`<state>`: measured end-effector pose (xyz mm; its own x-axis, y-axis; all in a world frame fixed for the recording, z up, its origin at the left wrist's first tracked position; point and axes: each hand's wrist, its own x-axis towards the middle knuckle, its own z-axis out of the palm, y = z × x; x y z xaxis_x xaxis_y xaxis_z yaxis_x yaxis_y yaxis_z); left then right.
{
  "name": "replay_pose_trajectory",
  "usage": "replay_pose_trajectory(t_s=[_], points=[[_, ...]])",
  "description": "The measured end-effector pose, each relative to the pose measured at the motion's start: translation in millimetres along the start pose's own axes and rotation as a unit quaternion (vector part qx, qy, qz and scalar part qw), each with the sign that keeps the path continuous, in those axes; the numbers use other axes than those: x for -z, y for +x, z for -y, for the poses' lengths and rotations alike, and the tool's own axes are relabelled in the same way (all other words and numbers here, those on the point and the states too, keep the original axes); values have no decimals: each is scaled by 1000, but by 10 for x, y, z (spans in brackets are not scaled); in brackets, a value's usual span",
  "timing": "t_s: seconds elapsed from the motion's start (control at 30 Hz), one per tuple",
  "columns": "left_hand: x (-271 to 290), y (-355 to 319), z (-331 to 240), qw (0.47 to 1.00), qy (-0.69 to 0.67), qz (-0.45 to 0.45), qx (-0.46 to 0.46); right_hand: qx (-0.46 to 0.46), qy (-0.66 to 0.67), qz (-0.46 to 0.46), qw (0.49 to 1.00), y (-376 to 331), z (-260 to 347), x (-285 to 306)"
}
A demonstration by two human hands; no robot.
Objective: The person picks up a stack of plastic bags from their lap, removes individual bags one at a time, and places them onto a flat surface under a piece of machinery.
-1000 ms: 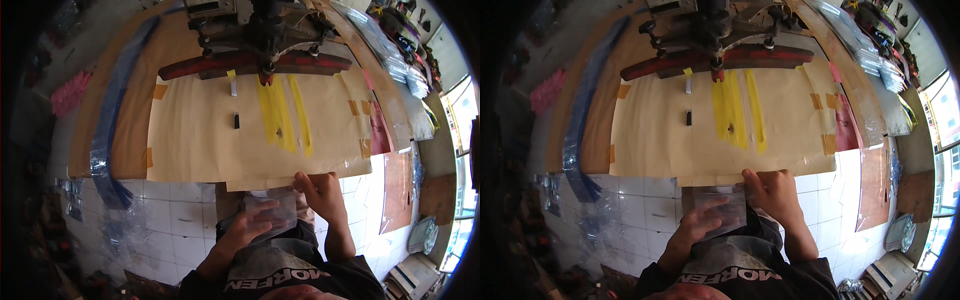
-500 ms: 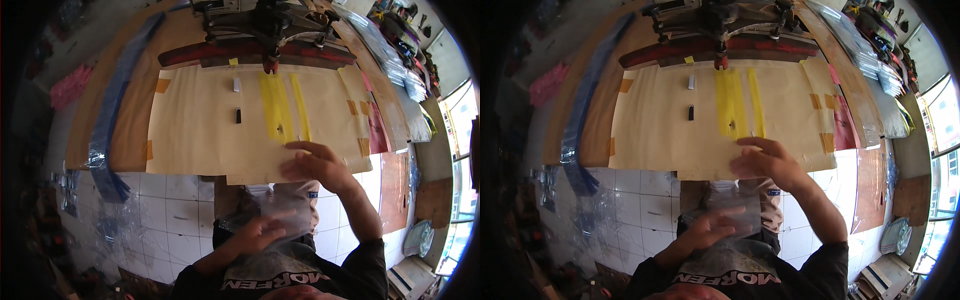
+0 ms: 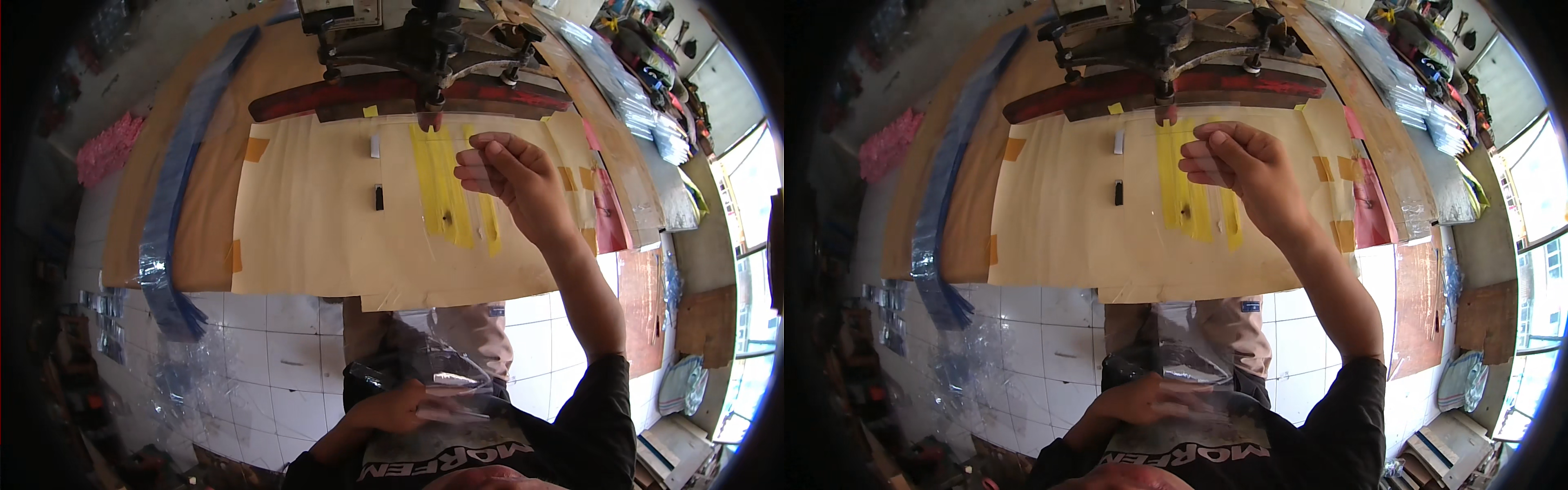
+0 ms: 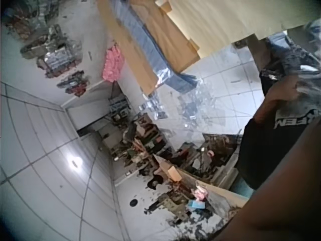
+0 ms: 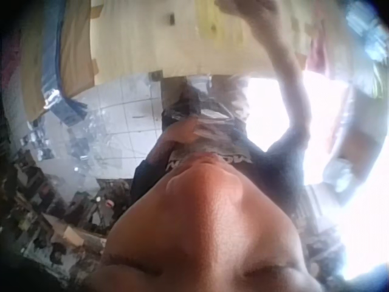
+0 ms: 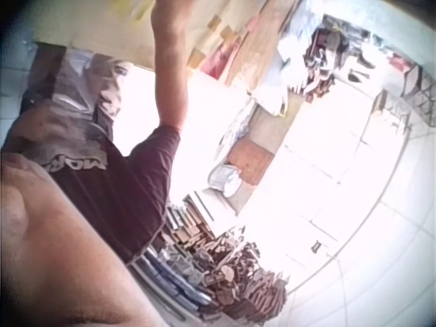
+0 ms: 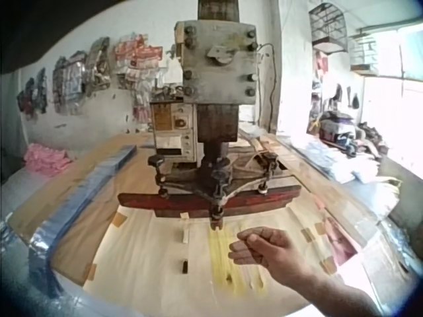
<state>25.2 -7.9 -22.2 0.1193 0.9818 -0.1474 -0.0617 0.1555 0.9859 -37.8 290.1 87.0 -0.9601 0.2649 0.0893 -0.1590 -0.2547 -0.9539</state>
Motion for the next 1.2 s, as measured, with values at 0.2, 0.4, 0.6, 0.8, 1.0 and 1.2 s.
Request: replay_pose_trajectory(t_s=[0.2,0.4,0.6,0.8,1.0,1.2], points=[[158,122,150,977,-188,-98,-6,3,4,61,998,-307,107,-131],[822,518,645,928,145,-344,16,222,-236,438,839,-1256,41,-679],[946,561,673,873,-305,-368,-100,-252,-75,79,961,-1661,-1101,304],[227,182,351,988,11,-130,-81,-335,93,51,936,-1481,-1523,282],[-44,36,315,999,-42,34,5,-393,-46,156,905,-1249,-1205,-114],[-148,25,215,996,21,89,22,-273,-148,262,914,-1233,-440,-719]])
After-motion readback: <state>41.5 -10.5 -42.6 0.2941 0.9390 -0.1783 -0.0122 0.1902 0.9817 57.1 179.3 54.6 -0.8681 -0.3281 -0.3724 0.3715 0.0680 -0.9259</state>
